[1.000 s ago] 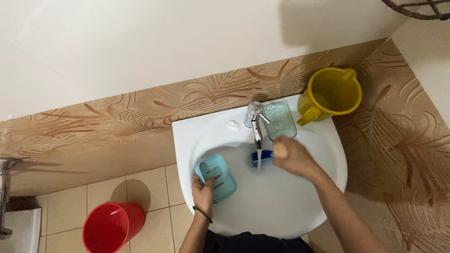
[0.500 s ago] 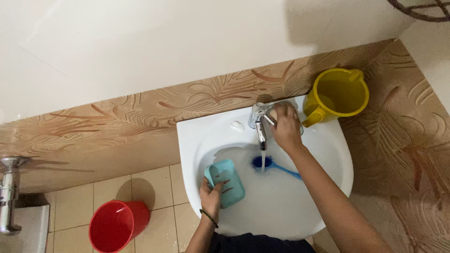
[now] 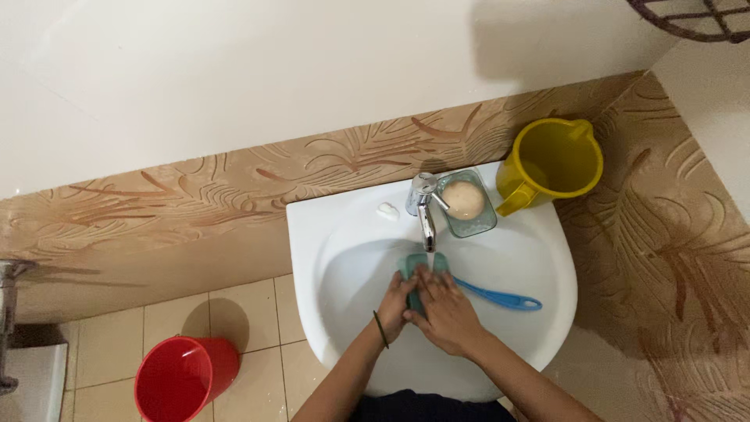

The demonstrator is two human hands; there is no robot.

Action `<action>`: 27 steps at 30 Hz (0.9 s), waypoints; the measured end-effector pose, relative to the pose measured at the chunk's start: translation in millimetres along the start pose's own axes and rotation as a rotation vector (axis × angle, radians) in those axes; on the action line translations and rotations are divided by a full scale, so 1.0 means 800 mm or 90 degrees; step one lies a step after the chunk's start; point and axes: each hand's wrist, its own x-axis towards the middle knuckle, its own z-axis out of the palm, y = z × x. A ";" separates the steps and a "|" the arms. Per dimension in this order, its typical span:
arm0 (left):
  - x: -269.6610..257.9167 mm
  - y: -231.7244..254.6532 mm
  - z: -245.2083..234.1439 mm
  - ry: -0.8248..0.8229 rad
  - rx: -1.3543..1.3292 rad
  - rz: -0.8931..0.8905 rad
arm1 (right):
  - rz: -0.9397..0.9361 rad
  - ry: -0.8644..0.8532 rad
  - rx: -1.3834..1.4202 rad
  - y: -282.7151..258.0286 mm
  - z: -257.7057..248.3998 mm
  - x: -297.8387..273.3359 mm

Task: The person cleans a plastic soap dish and a sink basin by hand using a brush and water, then rinses their hands and the faucet area.

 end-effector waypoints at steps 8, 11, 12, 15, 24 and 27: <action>0.005 0.000 0.004 -0.154 -0.213 -0.047 | 0.356 0.180 0.564 0.024 0.028 0.028; -0.011 0.003 0.038 -0.131 -0.201 -0.037 | 0.393 0.254 0.569 0.074 0.075 0.065; -0.014 0.001 0.046 -0.130 -0.198 -0.025 | 0.435 0.223 0.597 0.088 0.089 0.077; 0.000 0.002 0.055 -0.009 -0.167 -0.010 | 0.534 0.117 0.619 0.105 0.097 0.104; 0.098 -0.047 0.003 0.031 -0.285 -0.055 | 0.371 0.123 0.343 0.077 0.106 0.074; 0.163 -0.068 -0.019 0.122 -0.084 -0.016 | 0.418 0.230 0.383 0.085 0.106 0.078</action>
